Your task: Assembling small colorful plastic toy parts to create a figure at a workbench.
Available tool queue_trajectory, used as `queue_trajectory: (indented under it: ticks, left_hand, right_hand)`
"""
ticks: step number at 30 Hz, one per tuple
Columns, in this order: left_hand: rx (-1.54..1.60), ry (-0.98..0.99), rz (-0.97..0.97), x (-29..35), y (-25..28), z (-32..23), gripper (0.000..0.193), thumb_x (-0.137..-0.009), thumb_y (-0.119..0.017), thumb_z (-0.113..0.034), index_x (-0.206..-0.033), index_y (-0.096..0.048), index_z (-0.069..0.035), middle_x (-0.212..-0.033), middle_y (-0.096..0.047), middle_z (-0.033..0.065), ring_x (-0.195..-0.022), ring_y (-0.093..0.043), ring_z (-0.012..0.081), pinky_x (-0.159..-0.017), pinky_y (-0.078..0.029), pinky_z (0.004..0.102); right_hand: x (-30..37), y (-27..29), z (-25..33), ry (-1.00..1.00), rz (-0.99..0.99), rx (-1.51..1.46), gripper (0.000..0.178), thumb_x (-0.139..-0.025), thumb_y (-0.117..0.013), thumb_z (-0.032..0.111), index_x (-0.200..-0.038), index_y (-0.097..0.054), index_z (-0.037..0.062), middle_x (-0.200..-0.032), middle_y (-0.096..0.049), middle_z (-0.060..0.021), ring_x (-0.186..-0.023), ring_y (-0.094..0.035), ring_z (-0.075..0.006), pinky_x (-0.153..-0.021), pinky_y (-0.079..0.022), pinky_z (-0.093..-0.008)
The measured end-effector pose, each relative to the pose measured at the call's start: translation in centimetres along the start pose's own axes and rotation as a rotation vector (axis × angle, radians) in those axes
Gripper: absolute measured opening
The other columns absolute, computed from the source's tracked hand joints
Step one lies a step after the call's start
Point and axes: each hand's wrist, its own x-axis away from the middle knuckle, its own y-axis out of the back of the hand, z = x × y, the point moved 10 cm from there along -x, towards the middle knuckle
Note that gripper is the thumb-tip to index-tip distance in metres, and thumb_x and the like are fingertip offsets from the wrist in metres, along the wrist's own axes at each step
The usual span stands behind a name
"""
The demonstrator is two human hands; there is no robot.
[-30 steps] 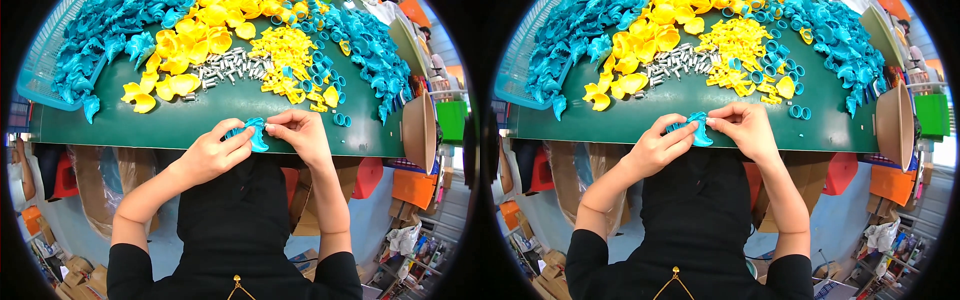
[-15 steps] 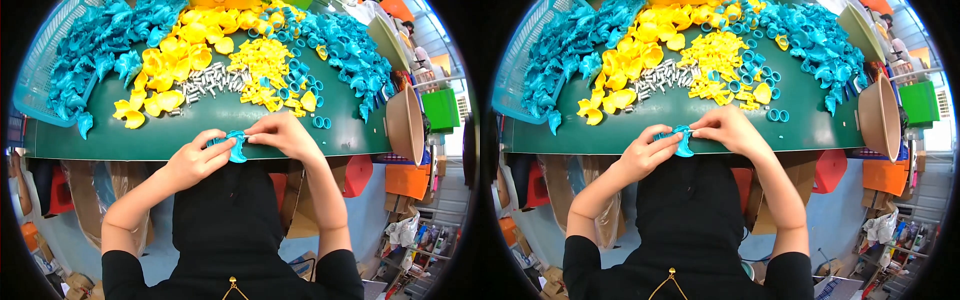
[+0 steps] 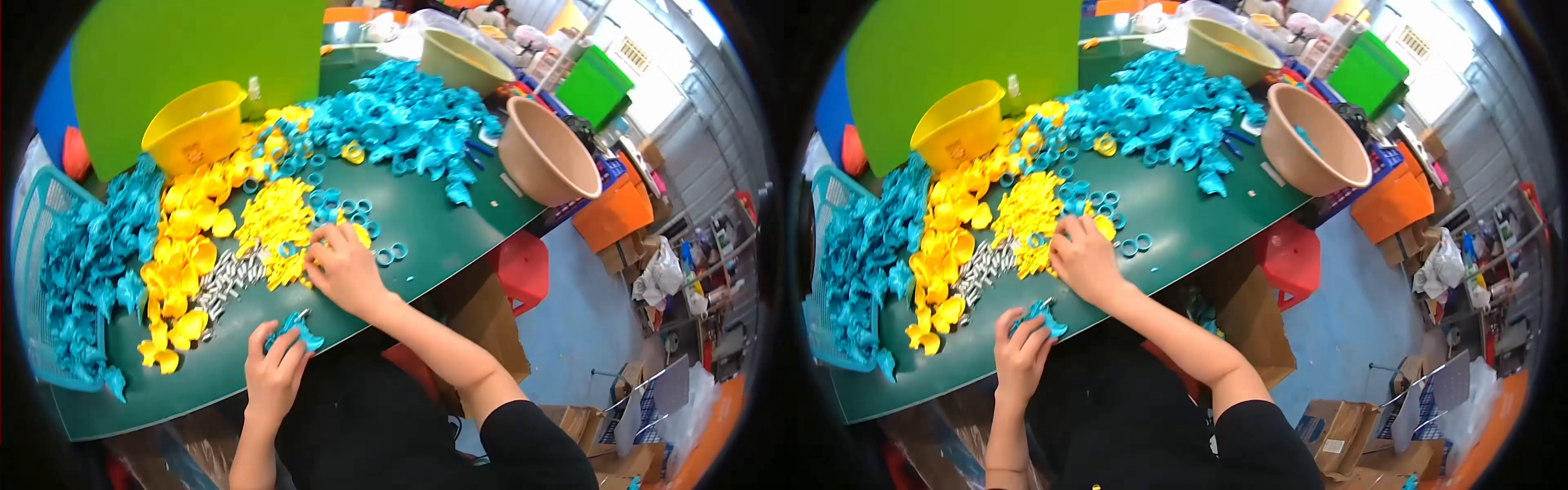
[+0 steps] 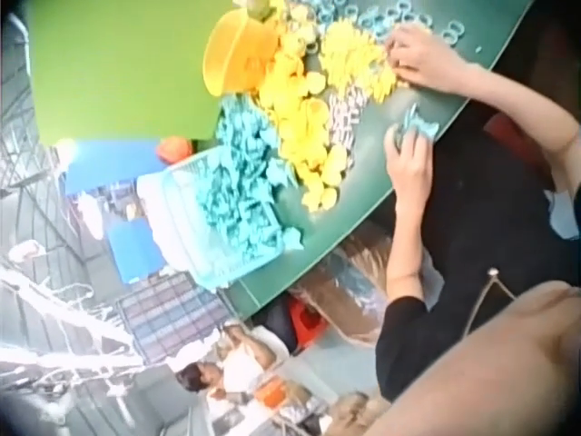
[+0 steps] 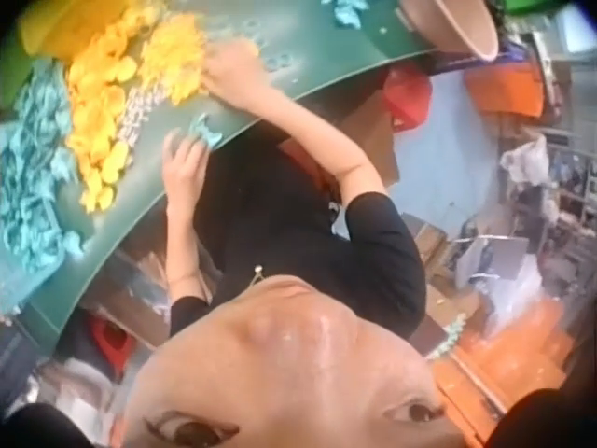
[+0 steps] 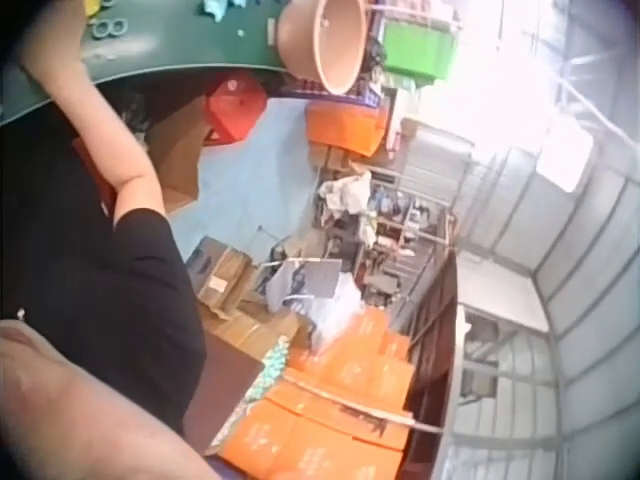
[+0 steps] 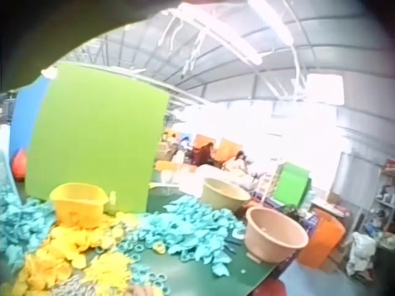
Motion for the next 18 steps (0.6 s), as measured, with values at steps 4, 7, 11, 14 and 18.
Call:
queue_trajectory:
  ticks: [4, 7, 11, 14, 18]
  left_hand:
    - [0.01, -0.056, 0.033, -0.2, 0.0, -0.8, 0.025, -0.07, -0.079, -0.002, -0.093, -0.068, -0.004, -0.106, -0.069, 0.0071, -0.111, -0.056, 0.0357, -0.091, -0.049, 0.0446]
    - [0.01, -0.074, 0.07, 0.4, -0.5, -0.7, 0.026, -0.071, -0.077, 0.0, -0.095, -0.068, -0.003, -0.106, -0.069, 0.0076, -0.111, -0.056, 0.0356, -0.092, -0.049, 0.0447]
    - [-0.13, -0.109, 0.05, 0.0, 0.1, -2.1, 0.026, -0.072, -0.074, 0.001, -0.097, -0.068, -0.003, -0.106, -0.069, 0.0083, -0.108, -0.058, 0.0352, -0.092, -0.049, 0.045]
    - [-0.124, -0.04, 0.018, 0.2, -0.1, -1.7, 0.024, -0.075, -0.072, 0.003, -0.098, -0.068, -0.002, -0.107, -0.069, 0.0098, -0.106, -0.06, 0.0348, -0.091, -0.051, 0.0455]
    - [-0.101, -0.076, 0.005, -0.9, -1.4, -2.2, 0.024, -0.074, -0.07, 0.001, -0.097, -0.068, 0.0, -0.107, -0.07, 0.0119, -0.101, -0.063, 0.0321, -0.085, -0.054, 0.0414]
  right_hand:
    - [1.1, 2.1, -0.8, -0.082, -0.011, -0.138, 0.01, -0.085, -0.068, 0.006, -0.095, -0.065, 0.003, -0.098, -0.062, -0.0088, -0.091, -0.057, -0.029, -0.079, -0.049, -0.0396]
    - [3.3, 2.5, -0.7, -0.18, 0.004, -0.159, 0.017, -0.091, -0.064, 0.004, -0.107, -0.067, 0.0025, -0.096, -0.063, -0.0112, -0.09, -0.059, -0.0304, -0.081, -0.048, -0.0386]
    - [6.8, 0.9, -1.9, -0.418, 0.149, -0.58, 0.018, -0.09, -0.067, 0.005, -0.107, -0.07, 0.0033, -0.095, -0.065, -0.0114, -0.094, -0.061, -0.0296, -0.084, -0.049, -0.0376]
    - [7.0, 3.2, -0.4, -0.15, 0.007, -0.106, 0.007, -0.082, -0.074, 0.007, -0.088, -0.071, 0.0046, -0.092, -0.067, -0.0101, -0.089, -0.062, -0.0298, -0.082, -0.05, -0.04]
    - [7.0, 4.4, -1.4, -0.218, -0.017, -0.115, 0.007, -0.081, -0.075, 0.005, -0.087, -0.071, 0.0039, -0.086, -0.069, -0.0099, -0.083, -0.063, -0.0307, -0.075, -0.05, -0.0378]
